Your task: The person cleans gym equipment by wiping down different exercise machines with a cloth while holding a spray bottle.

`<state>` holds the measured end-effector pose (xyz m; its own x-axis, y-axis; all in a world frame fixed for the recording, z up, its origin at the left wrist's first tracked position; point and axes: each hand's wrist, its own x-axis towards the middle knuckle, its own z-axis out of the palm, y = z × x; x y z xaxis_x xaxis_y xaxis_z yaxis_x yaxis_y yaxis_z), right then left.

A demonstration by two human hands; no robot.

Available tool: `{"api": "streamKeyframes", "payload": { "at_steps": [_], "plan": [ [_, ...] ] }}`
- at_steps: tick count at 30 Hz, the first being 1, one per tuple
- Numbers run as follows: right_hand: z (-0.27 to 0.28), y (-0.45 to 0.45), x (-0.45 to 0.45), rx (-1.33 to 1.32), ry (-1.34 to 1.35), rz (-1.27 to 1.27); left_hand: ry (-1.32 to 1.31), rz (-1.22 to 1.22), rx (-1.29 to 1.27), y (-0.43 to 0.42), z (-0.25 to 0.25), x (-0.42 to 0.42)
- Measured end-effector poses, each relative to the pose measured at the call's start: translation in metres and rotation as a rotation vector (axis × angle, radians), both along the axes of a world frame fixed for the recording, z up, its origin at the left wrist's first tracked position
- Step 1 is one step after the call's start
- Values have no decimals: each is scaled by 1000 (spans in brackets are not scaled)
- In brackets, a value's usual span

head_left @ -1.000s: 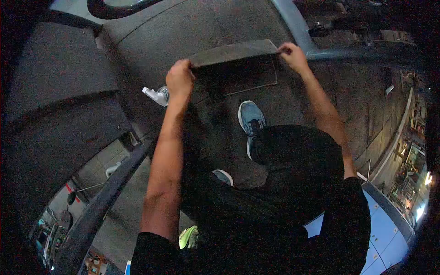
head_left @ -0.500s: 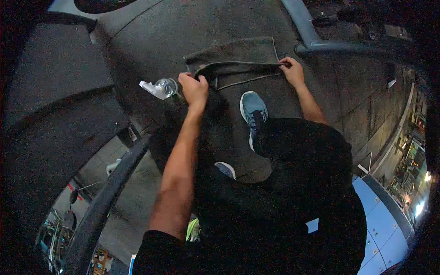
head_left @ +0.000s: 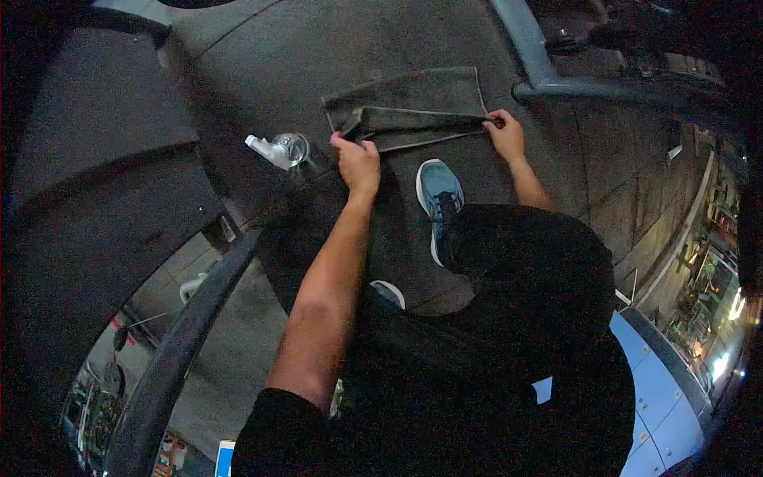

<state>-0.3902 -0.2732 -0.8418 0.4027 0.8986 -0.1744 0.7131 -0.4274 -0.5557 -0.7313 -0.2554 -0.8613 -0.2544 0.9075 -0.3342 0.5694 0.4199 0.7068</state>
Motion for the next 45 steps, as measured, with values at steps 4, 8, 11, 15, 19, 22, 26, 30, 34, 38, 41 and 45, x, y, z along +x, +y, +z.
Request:
{"api": "streamKeyframes", "payload": {
  "at_steps": [4, 8, 11, 15, 19, 22, 26, 30, 34, 38, 41, 45],
  "plan": [
    [-15, 0, 11, 32, 5, 20, -21, 223, 53, -11, -22, -2],
    [-16, -5, 7, 48, -27, 25, -483, 750, -262, -3, -9, -7],
    [-14, -10, 0, 9, -12, -18, -316, 801, -271, -17, -42, -14],
    [-17, -17, 0, 53, -106, 98, -177, 390, -76, -23, 0, -18],
    [-16, -18, -7, 118, -130, 99, 83, 0, 392, 12, 6, -16],
    [-18, -19, -6, 115, -37, 72, 37, -134, 555, 45, -4, -24],
    [-13, -22, -9, 118, 49, 46, -36, -296, 276, 57, -8, -43],
    [-19, -28, 2, 63, -93, 105, 67, -349, 230, 42, 9, -51],
    [-21, -32, 3, 96, -58, 8, 278, -368, 139, 1, 1, -55],
    [-26, -14, -9, 70, 197, -330, 290, -382, 30, -2, 7, -59],
    [-31, -3, -20, -83, 93, -422, 287, -390, 158, 0, 14, -52],
    [-36, 15, -15, -238, 57, -386, 299, -359, 243, -6, 4, -51]
  ]
}}
